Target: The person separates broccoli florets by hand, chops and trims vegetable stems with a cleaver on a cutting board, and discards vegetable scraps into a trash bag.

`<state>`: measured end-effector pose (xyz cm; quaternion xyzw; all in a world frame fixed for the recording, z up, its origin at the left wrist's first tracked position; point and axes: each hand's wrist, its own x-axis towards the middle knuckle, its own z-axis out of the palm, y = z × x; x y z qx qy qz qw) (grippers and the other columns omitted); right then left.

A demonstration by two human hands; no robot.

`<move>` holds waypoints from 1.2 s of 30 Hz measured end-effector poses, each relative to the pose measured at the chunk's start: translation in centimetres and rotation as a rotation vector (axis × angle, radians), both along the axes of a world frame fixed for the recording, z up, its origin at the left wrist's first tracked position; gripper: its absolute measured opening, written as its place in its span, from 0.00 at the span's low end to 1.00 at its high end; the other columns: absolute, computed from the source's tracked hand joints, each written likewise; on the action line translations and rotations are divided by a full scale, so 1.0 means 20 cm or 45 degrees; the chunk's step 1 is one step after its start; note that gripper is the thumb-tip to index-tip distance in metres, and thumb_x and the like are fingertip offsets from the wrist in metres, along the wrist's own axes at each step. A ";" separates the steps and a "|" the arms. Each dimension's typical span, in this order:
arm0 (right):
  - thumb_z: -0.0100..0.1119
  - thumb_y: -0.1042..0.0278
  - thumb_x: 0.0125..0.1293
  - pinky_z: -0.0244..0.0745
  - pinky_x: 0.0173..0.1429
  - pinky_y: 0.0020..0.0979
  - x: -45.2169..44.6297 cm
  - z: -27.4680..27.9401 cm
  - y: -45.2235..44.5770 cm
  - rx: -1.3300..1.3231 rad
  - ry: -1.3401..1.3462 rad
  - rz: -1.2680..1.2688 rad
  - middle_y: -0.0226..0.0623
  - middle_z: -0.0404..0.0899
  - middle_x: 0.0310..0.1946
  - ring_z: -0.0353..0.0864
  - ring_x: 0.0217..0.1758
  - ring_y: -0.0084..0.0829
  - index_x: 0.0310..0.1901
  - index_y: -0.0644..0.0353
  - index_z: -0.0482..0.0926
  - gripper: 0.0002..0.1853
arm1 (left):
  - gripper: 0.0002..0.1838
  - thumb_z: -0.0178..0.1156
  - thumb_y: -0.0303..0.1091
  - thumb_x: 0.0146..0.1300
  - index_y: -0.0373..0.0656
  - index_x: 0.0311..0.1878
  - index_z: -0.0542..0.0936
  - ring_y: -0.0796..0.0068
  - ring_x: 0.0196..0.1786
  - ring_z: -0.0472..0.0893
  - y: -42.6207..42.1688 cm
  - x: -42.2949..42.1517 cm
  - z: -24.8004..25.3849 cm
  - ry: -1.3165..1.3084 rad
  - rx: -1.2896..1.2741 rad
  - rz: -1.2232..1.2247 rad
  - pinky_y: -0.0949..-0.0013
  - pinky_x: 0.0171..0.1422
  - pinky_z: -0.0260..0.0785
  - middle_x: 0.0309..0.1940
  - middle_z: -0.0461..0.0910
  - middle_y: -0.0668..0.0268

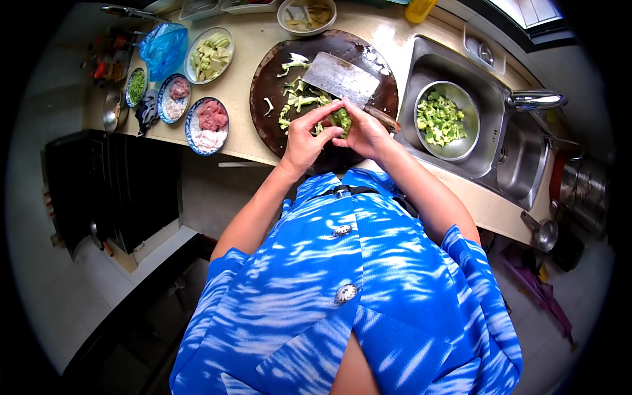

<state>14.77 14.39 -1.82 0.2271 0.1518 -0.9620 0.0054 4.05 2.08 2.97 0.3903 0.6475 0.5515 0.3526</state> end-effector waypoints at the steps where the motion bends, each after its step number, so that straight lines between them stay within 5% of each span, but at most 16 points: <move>1: 0.50 0.46 0.69 0.75 0.40 0.32 0.02 0.01 0.02 -0.002 0.004 0.004 0.33 0.79 0.40 0.79 0.39 0.29 0.49 0.58 0.75 0.22 | 0.17 0.60 0.23 0.60 0.33 0.54 0.77 0.74 0.53 0.77 0.00 -0.01 0.01 0.004 -0.002 0.004 0.70 0.59 0.69 0.54 0.77 0.60; 3: 0.54 0.51 0.67 0.74 0.37 0.29 0.08 0.01 0.09 -0.029 0.013 -0.015 0.35 0.78 0.37 0.78 0.38 0.28 0.47 0.63 0.76 0.21 | 0.12 0.57 0.28 0.65 0.34 0.49 0.80 0.76 0.50 0.78 0.01 -0.04 0.01 0.297 0.197 0.248 0.72 0.54 0.71 0.50 0.79 0.61; 5: 0.56 0.56 0.66 0.71 0.34 0.26 0.16 0.01 0.19 -0.170 0.038 -0.171 0.39 0.78 0.35 0.76 0.34 0.29 0.46 0.68 0.76 0.20 | 0.11 0.53 0.32 0.68 0.34 0.42 0.81 0.78 0.42 0.78 -0.03 -0.16 -0.10 0.120 0.000 0.578 0.76 0.43 0.71 0.40 0.81 0.64; 7: 0.56 0.56 0.66 0.71 0.34 0.25 0.29 -0.01 0.34 -0.056 -0.025 -0.334 0.39 0.77 0.36 0.75 0.35 0.29 0.45 0.67 0.75 0.19 | 0.07 0.56 0.28 0.64 0.37 0.40 0.82 0.77 0.39 0.79 -0.06 -0.29 -0.15 0.649 -0.129 0.613 0.76 0.40 0.71 0.37 0.80 0.64; 8: 0.55 0.56 0.66 0.72 0.35 0.26 0.36 -0.01 0.41 -0.055 0.002 -0.393 0.38 0.78 0.35 0.75 0.34 0.29 0.45 0.68 0.75 0.19 | 0.07 0.56 0.28 0.64 0.37 0.40 0.82 0.77 0.39 0.79 -0.06 -0.31 -0.18 0.648 -0.127 0.618 0.76 0.40 0.71 0.37 0.80 0.64; 10: 0.54 0.54 0.67 0.75 0.37 0.27 0.53 -0.14 0.57 0.303 -0.346 -0.545 0.39 0.79 0.36 0.78 0.34 0.30 0.45 0.66 0.76 0.20 | 0.06 0.61 0.22 0.54 0.37 0.37 0.82 0.63 0.38 0.79 -0.05 -0.34 -0.22 0.804 -0.160 0.470 0.67 0.42 0.72 0.36 0.78 0.60; 12: 0.48 0.50 0.70 0.77 0.40 0.31 0.63 -0.13 0.63 0.591 -0.698 -0.617 0.38 0.80 0.41 0.80 0.39 0.30 0.48 0.63 0.76 0.22 | 0.10 0.64 0.22 0.48 0.40 0.36 0.81 0.60 0.41 0.77 -0.03 -0.35 -0.29 1.042 -0.077 0.284 0.64 0.47 0.72 0.37 0.76 0.62; 13: 0.47 0.47 0.69 0.72 0.55 0.38 0.67 -0.22 0.69 0.734 -1.071 -0.565 0.41 0.80 0.47 0.80 0.50 0.37 0.54 0.60 0.76 0.25 | 0.10 0.64 0.22 0.48 0.41 0.37 0.81 0.61 0.42 0.77 -0.02 -0.35 -0.30 1.164 -0.064 0.205 0.64 0.48 0.71 0.36 0.76 0.62; 15: 0.45 0.43 0.69 0.66 0.62 0.40 0.72 -0.33 0.78 1.865 -1.427 0.077 0.47 0.77 0.53 0.78 0.54 0.41 0.60 0.61 0.72 0.30 | 0.10 0.65 0.24 0.47 0.43 0.36 0.80 0.62 0.42 0.76 0.01 -0.34 -0.35 1.220 -0.077 0.163 0.63 0.47 0.71 0.35 0.75 0.63; 16: 0.44 0.41 0.68 0.63 0.64 0.38 0.72 -0.34 0.74 2.171 -1.568 0.121 0.52 0.74 0.57 0.75 0.58 0.43 0.63 0.62 0.69 0.33 | 0.10 0.65 0.24 0.47 0.43 0.36 0.80 0.62 0.41 0.75 0.02 -0.34 -0.37 1.258 -0.116 0.187 0.63 0.46 0.70 0.35 0.75 0.63; 17: 0.50 0.46 0.65 0.64 0.64 0.42 0.70 -0.35 0.71 2.401 -1.454 0.050 0.51 0.72 0.59 0.70 0.63 0.46 0.62 0.61 0.69 0.31 | 0.10 0.65 0.25 0.48 0.43 0.35 0.80 0.62 0.40 0.75 0.03 -0.35 -0.39 1.297 -0.158 0.210 0.63 0.45 0.70 0.35 0.75 0.63; 22: 0.65 0.67 0.55 0.70 0.53 0.40 0.30 -0.03 0.35 2.568 -0.634 -0.205 0.46 0.74 0.43 0.74 0.49 0.45 0.47 0.63 0.73 0.19 | 0.06 0.63 0.24 0.51 0.43 0.34 0.81 0.63 0.38 0.77 0.05 -0.34 -0.32 1.339 -0.087 0.386 0.64 0.42 0.71 0.34 0.77 0.64; 25: 0.68 0.66 0.51 0.71 0.47 0.41 0.14 0.01 0.19 2.786 -0.515 0.149 0.47 0.73 0.37 0.74 0.43 0.45 0.42 0.63 0.71 0.20 | 0.06 0.58 0.28 0.62 0.36 0.38 0.81 0.78 0.28 0.80 0.03 -0.34 -0.31 0.177 -0.031 0.562 0.75 0.30 0.68 0.30 0.83 0.62; 27: 0.68 0.66 0.50 0.72 0.45 0.42 0.09 0.01 0.15 2.998 -0.593 0.376 0.48 0.73 0.36 0.74 0.43 0.45 0.41 0.64 0.70 0.20 | 0.08 0.58 0.29 0.64 0.35 0.41 0.80 0.82 0.29 0.79 -0.02 -0.36 -0.23 -0.272 -0.169 0.525 0.80 0.29 0.67 0.31 0.83 0.62; 31: 0.63 0.72 0.51 0.74 0.42 0.45 0.05 -0.08 0.18 2.948 -0.619 0.434 0.50 0.74 0.35 0.76 0.40 0.48 0.42 0.65 0.69 0.18 | 0.09 0.58 0.30 0.65 0.36 0.44 0.78 0.83 0.27 0.77 -0.10 -0.36 -0.17 -0.576 -0.140 0.516 0.82 0.31 0.68 0.31 0.82 0.62; 36: 0.58 0.77 0.48 0.74 0.42 0.45 0.04 -0.04 0.21 2.965 -0.536 0.310 0.50 0.74 0.32 0.76 0.39 0.49 0.42 0.64 0.67 0.18 | 0.12 0.55 0.28 0.66 0.32 0.49 0.75 0.69 0.42 0.83 -0.15 -0.35 -0.12 -0.701 -0.133 0.524 0.76 0.38 0.75 0.42 0.82 0.55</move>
